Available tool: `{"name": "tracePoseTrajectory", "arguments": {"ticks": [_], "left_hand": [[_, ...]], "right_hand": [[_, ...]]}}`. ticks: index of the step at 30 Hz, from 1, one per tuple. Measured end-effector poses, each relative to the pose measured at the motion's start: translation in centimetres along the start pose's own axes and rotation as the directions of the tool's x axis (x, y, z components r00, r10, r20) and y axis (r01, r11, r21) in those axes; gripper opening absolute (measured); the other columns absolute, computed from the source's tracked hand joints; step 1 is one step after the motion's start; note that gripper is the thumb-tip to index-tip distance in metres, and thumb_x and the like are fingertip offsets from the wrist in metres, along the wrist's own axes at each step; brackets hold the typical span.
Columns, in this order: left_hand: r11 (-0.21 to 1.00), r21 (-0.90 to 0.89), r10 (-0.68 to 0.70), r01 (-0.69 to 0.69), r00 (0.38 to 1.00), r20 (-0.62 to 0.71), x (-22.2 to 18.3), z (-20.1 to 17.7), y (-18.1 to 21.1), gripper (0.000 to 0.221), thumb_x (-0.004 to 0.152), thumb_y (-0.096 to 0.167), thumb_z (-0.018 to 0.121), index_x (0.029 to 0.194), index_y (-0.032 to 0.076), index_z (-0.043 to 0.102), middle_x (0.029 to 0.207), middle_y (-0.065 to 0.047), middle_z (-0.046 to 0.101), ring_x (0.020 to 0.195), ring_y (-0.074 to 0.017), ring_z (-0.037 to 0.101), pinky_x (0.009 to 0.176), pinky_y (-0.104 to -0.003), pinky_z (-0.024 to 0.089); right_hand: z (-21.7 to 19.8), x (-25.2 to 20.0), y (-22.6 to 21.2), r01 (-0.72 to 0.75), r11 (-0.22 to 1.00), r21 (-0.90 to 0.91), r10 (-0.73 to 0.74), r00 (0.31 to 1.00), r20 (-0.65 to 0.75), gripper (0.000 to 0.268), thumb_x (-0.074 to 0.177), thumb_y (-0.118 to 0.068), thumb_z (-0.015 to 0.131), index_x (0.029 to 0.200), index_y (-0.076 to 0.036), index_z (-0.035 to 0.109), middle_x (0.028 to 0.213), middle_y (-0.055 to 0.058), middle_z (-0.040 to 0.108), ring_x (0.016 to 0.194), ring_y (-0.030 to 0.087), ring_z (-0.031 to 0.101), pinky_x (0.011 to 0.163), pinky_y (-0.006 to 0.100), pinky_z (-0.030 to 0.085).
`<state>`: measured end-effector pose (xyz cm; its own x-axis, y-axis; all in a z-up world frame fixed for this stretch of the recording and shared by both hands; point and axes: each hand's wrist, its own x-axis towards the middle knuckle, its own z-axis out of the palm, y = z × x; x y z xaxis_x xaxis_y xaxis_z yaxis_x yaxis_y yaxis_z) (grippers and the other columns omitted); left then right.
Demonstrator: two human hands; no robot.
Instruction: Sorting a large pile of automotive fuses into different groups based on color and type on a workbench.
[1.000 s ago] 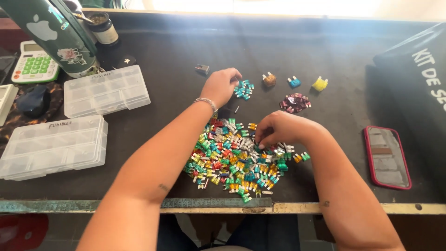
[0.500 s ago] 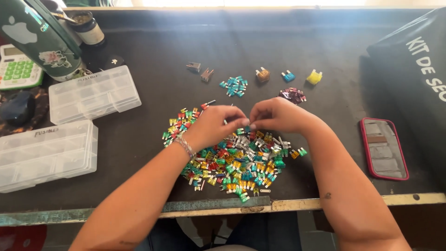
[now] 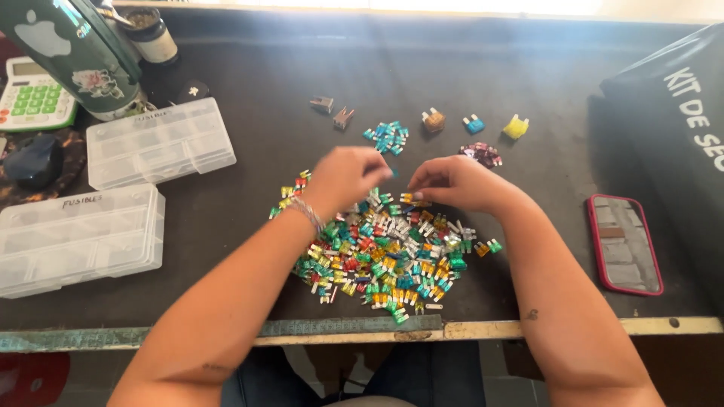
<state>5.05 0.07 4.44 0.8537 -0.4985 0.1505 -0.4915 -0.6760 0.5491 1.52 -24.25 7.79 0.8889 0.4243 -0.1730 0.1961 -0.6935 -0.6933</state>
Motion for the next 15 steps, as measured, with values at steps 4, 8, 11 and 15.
{"name": "tracePoseTrajectory", "arguments": {"ticks": [4, 8, 11, 15], "left_hand": [[0.996, 0.032, -0.082, 0.084, 0.994, -0.068, 5.2, -0.7, -3.5, 0.024, 0.095, 0.044, 0.060, 0.101, 0.026, 0.075, 0.098, 0.000, 0.076, 0.104, -0.0276, 0.070, 0.091, -0.043, 0.055], [0.981, 0.101, -0.162, 0.168, 0.985, -0.067, 9.3, 1.3, -5.7, 0.020, 0.091, 0.037, 0.065, 0.101, 0.023, 0.076, 0.096, -0.001, 0.076, 0.103, -0.0269, 0.072, 0.090, -0.042, 0.056], [0.975, 0.137, -0.170, 0.174, 0.985, -0.040, 10.5, 3.0, -6.0, 0.021, 0.091, 0.036, 0.066, 0.104, 0.022, 0.074, 0.098, -0.002, 0.075, 0.105, -0.0268, 0.071, 0.092, -0.042, 0.057], [0.987, 0.130, -0.092, 0.099, 0.994, -0.058, 8.1, 2.9, -3.8, 0.040, 0.091, 0.032, 0.071, 0.127, 0.016, 0.062, 0.115, -0.008, 0.066, 0.114, -0.0311, 0.067, 0.097, -0.046, 0.055]], "right_hand": [[0.1, 0.4, 0.5, 0.005, 0.998, -0.062, -0.006, 1.000, -0.010, 0.020, 0.087, -0.024, 0.078, 0.106, -0.017, 0.077, 0.091, 0.004, 0.082, 0.095, 0.023, 0.076, 0.091, 0.039, 0.057], [-0.1, 0.0, -0.3, -0.012, 0.991, -0.131, 0.014, 1.000, 0.014, 0.017, 0.086, -0.023, 0.077, 0.102, -0.015, 0.077, 0.089, 0.005, 0.081, 0.095, 0.024, 0.076, 0.088, 0.038, 0.057], [0.0, -0.2, -0.5, -0.011, 0.989, -0.149, 0.019, 0.999, 0.049, 0.018, 0.084, -0.026, 0.079, 0.099, -0.015, 0.077, 0.087, 0.003, 0.080, 0.091, 0.022, 0.075, 0.085, 0.037, 0.058], [-0.1, -2.0, -1.9, -0.031, 0.990, -0.140, 0.055, 0.984, 0.170, 0.024, 0.077, -0.029, 0.086, 0.094, -0.014, 0.081, 0.083, 0.007, 0.079, 0.083, 0.024, 0.073, 0.083, 0.041, 0.058]]}}
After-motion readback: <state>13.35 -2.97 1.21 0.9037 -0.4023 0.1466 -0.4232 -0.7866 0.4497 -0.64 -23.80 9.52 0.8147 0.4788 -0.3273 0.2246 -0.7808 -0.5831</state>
